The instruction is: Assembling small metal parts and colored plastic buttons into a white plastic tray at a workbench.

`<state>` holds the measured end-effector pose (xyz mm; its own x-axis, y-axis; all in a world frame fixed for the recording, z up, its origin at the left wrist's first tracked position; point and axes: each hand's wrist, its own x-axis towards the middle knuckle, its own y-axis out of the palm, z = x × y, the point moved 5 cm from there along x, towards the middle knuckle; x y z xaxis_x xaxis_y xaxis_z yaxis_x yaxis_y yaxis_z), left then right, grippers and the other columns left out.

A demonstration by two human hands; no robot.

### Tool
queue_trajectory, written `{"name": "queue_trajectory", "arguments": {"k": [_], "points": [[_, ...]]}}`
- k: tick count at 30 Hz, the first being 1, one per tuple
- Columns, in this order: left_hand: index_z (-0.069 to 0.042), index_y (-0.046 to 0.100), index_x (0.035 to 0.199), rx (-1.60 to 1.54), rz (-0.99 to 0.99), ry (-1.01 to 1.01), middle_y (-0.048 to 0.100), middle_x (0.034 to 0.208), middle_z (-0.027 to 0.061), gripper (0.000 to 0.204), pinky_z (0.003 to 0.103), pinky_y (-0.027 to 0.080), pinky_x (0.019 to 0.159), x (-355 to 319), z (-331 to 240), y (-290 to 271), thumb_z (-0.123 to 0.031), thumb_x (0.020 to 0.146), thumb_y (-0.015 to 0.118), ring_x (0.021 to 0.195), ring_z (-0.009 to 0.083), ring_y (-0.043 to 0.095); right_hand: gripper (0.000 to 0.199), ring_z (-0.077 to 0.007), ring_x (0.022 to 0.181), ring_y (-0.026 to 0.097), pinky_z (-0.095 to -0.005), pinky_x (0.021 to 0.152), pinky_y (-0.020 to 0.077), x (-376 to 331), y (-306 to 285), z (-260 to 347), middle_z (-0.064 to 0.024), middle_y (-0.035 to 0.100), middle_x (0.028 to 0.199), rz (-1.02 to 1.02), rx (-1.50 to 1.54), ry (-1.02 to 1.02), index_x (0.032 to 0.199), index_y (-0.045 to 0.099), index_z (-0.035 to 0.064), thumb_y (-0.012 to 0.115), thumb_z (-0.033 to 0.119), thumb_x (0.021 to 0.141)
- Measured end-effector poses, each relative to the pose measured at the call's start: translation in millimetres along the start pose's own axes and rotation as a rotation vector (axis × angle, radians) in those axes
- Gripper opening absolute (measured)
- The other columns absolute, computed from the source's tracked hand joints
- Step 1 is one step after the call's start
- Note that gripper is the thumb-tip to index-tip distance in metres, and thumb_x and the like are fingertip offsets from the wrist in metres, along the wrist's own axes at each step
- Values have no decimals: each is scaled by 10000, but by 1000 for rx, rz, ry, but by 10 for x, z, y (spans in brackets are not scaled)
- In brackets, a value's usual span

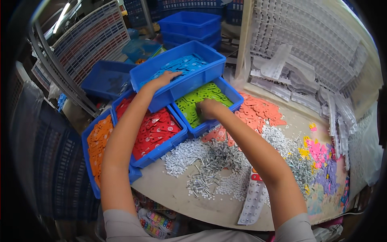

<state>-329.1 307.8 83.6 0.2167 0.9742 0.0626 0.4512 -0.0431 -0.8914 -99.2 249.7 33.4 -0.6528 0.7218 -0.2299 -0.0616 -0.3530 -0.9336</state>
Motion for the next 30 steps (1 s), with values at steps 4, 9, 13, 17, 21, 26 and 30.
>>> {"name": "queue_trajectory", "arguments": {"k": [4,9,13,17,21,26,30], "points": [[-166,607,1318,23,78,-13,561,1309,212,436,434,466,1002,-43,-286,4,-205,892,694,1179,331,559,395,-323,1040,676,-447,887,540,35,59,-176,-114,722,1080,72,46,-28,1065,737,164,851,251,697],[-74,682,963,-39,163,-41,685,887,117,125,391,520,814,-26,31,16,-104,843,664,923,283,675,404,-328,1030,682,-436,864,543,24,58,-32,-115,728,1079,106,25,-23,1052,740,149,855,302,697],[-33,630,873,127,-260,21,668,806,100,138,376,535,686,-113,-58,-169,23,765,697,782,251,704,330,-327,1091,677,-453,887,555,-56,-14,38,-115,725,1152,109,25,-103,1114,753,197,747,211,785],[-11,608,906,-207,-389,-201,650,783,104,195,349,533,577,-111,-288,-306,61,755,709,655,217,695,307,-334,1066,696,-443,853,568,-23,43,112,-146,718,1171,90,-108,-45,1108,757,150,682,163,811],[4,626,998,-334,-587,-91,642,773,87,236,304,508,506,-230,-261,-445,32,787,728,578,163,664,295,-348,1041,706,-459,824,575,-79,-12,267,-179,719,1143,16,-186,-73,1088,749,76,611,116,831],[23,668,924,-281,-529,-83,668,734,98,182,310,518,532,-173,-296,-452,25,765,757,585,168,663,214,-375,961,700,-464,800,569,-69,-22,23,-186,726,1058,-111,17,-127,1015,705,33,627,103,828],[25,684,876,-170,-566,-42,680,733,113,140,328,517,604,-114,-346,-463,-26,771,762,653,188,670,149,-321,775,696,-393,682,553,-147,-141,-340,-163,729,963,-528,342,-53,938,587,24,656,149,896]]}}
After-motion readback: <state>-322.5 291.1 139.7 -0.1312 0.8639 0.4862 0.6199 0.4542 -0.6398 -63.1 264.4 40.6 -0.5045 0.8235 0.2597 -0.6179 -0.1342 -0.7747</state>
